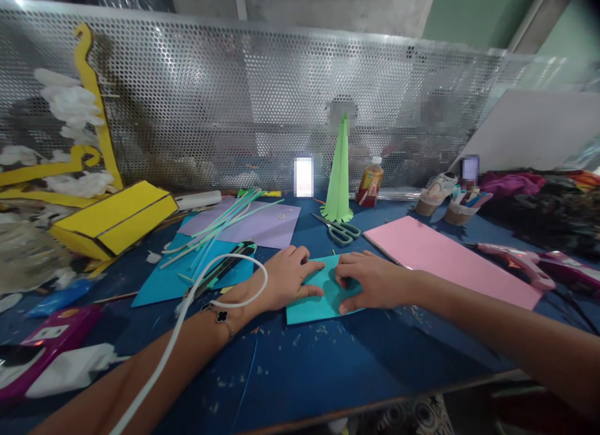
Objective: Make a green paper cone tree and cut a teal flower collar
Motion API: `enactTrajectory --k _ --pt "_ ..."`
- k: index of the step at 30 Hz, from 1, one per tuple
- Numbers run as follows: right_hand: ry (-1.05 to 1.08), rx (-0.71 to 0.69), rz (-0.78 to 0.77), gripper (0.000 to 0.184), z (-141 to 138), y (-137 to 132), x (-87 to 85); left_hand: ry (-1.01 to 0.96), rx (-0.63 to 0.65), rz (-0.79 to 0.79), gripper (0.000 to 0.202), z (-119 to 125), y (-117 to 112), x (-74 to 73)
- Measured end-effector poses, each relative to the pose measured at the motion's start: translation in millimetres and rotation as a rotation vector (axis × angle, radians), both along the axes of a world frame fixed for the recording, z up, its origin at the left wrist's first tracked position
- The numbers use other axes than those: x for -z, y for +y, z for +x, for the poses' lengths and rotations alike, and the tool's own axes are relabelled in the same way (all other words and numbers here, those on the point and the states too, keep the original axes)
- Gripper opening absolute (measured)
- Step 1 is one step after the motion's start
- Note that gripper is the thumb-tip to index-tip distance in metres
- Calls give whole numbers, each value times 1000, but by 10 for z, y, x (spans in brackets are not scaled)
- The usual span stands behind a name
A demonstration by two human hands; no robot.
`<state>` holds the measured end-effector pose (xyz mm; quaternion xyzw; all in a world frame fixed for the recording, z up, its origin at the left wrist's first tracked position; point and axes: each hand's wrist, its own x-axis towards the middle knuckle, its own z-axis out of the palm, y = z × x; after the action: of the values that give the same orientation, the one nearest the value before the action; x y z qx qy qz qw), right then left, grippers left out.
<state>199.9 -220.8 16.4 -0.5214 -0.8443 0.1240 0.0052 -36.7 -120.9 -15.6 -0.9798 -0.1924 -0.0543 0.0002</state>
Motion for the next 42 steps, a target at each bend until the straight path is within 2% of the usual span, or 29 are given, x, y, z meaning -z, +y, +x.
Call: enactTrajectory --k 8,13,17,19,21,23,26,29,31,36,42 --pt "-221 95 -143 39 222 -134 -307 -18 17 22 65 -8 5 21" --pt "-314 190 -251 31 252 -146 -383 6 12 11 64 -9 -1 -4" --pt "-383 219 -251 30 430 -93 -480 -10 23 7 64 -16 9 3" --pt "-307 194 -208 27 472 -29 -563 -25 34 9 64 -19 14 5" --pt "-129 162 -116 25 411 58 -600 -30 38 13 63 -19 13 -6" --pt "-10 123 -28 25 251 156 -526 -26 35 8 61 -15 6 -28" --pt "-104 17 71 19 -40 274 -227 -26 18 -23 59 -7 -22 -64" --pt "-116 75 200 17 -214 314 88 -47 -16 -53 56 12 -86 -82" --pt "-108 108 254 18 -240 305 205 -46 -35 -82 59 43 -148 -95" --pt "-103 125 298 19 -212 282 241 -23 -146 -165 86 181 -307 -160" --pt "-94 137 325 18 -209 277 250 -27 -185 -195 96 260 -383 -186"
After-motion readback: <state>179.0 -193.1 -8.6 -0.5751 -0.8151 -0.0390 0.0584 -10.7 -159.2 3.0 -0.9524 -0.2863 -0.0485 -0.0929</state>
